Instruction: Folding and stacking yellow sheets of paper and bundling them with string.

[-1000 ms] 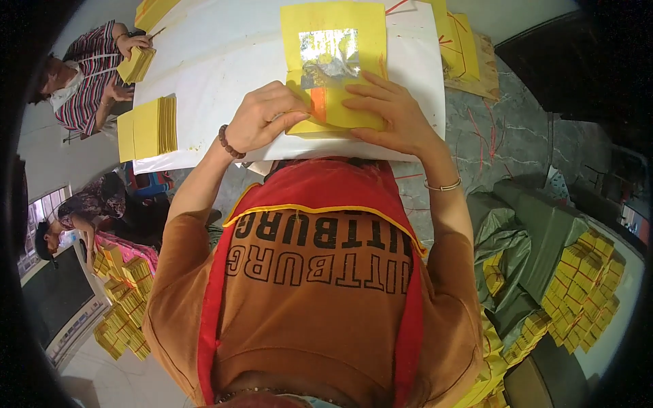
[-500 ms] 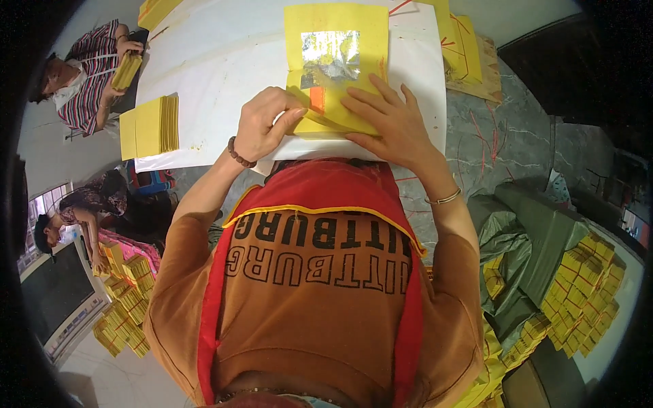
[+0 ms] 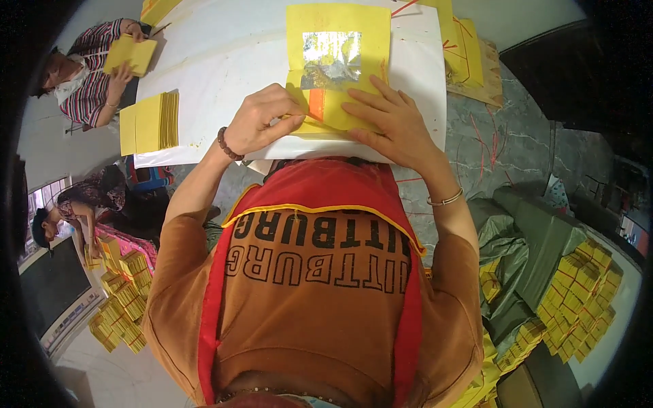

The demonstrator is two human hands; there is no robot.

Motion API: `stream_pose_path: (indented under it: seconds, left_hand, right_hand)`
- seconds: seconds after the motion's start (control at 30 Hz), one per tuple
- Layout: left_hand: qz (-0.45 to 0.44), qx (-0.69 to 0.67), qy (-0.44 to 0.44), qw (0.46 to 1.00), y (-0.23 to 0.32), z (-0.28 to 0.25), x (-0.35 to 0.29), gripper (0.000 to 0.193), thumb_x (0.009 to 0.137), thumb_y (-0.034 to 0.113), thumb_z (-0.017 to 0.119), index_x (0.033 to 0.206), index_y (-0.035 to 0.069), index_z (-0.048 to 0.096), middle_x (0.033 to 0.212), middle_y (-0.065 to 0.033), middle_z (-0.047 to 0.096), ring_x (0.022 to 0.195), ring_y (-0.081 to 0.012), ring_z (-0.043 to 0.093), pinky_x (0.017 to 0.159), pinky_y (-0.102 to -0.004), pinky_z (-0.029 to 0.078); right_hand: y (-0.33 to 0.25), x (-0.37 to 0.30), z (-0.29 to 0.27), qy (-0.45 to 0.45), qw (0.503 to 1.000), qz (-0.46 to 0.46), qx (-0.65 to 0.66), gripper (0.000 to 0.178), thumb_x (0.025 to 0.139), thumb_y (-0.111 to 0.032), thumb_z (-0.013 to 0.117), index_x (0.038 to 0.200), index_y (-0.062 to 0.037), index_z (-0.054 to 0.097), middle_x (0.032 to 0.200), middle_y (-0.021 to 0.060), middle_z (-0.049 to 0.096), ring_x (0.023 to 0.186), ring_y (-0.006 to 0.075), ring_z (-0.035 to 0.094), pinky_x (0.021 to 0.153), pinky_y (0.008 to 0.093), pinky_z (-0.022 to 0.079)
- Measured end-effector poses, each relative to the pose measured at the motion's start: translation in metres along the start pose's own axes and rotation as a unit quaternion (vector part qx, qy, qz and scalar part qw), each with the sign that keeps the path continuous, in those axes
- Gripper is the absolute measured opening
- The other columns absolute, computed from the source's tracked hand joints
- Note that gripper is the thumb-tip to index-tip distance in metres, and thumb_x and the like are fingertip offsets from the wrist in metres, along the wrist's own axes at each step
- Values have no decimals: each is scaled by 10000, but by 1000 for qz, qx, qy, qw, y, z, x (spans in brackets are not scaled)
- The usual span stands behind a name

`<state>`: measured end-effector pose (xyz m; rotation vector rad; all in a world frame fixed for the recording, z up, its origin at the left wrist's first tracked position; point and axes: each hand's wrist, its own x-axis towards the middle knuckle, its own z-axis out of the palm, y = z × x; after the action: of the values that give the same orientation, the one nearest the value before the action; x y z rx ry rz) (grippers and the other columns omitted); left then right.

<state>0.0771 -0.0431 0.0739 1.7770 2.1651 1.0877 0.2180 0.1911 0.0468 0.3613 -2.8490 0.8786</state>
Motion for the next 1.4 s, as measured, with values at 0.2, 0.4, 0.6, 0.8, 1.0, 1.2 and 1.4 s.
stream_pose_path:
  seconds: [0.2, 0.4, 0.6, 0.8, 1.0, 1.2, 1.4]
  left_hand:
    - [-1, -5, -6, 1000, -2, 0, 2, 85, 781, 111, 623, 749, 33, 621, 731, -78, 597, 692, -236, 576, 596, -327, 468]
    - [-13, -25, -20, 999, -6, -1, 3, 88, 766, 116, 618, 752, 30, 622, 724, -82, 598, 689, -243, 576, 597, -339, 467]
    - [-26, -19, -53, 998, -4, -6, 6, 66, 770, 79, 590, 760, 16, 607, 720, -77, 589, 715, -229, 570, 631, -323, 461]
    - [-50, -18, -67, 996, -6, -7, 8, 89, 792, 95, 586, 767, 10, 601, 741, -77, 599, 715, -220, 576, 631, -322, 460]
    - [-53, -62, -46, 996, -11, -7, 10, 157, 830, 171, 560, 803, 25, 610, 759, -86, 610, 714, -245, 585, 621, -339, 460]
    - [-66, -88, -29, 993, -17, -4, 6, 153, 886, 155, 556, 846, 10, 586, 778, -78, 592, 706, -178, 559, 635, -288, 443]
    - [-170, -184, -18, 968, -15, -1, 5, 147, 899, 151, 559, 877, 9, 592, 795, -36, 584, 728, -129, 556, 675, -256, 443]
  right_hand:
    - [-1, 0, -1, 1, 1000, -3, -7, 428, 821, -424, 618, 1181, -192, 609, 1313, 25, 518, 1308, 313, 352, 1018, 496, 299]
    - [-7, 2, -2, -1, 999, 21, -31, 453, 787, -449, 651, 1165, -203, 610, 1301, 22, 528, 1301, 311, 365, 1007, 546, 284]
    - [-8, 4, 1, 3, 999, 21, -46, 451, 776, -472, 654, 1154, -229, 612, 1285, 22, 541, 1288, 315, 383, 988, 576, 279]
    - [-20, 9, -6, -18, 995, 43, -94, 437, 780, -482, 646, 1137, -231, 620, 1273, 21, 548, 1274, 326, 397, 966, 621, 259]
    - [-18, 7, -3, -9, 994, 45, -99, 442, 778, -492, 642, 1132, -229, 622, 1266, 17, 552, 1276, 320, 396, 977, 635, 242]
    - [-12, 10, -8, -31, 996, 56, -60, 439, 783, -446, 648, 1138, -190, 617, 1282, 17, 542, 1294, 317, 374, 1007, 588, 257]
    - [28, 4, -6, 2, 970, 44, 240, 303, 824, -167, 627, 1120, -106, 610, 1201, 29, 599, 1245, 304, 437, 1008, 410, 354]
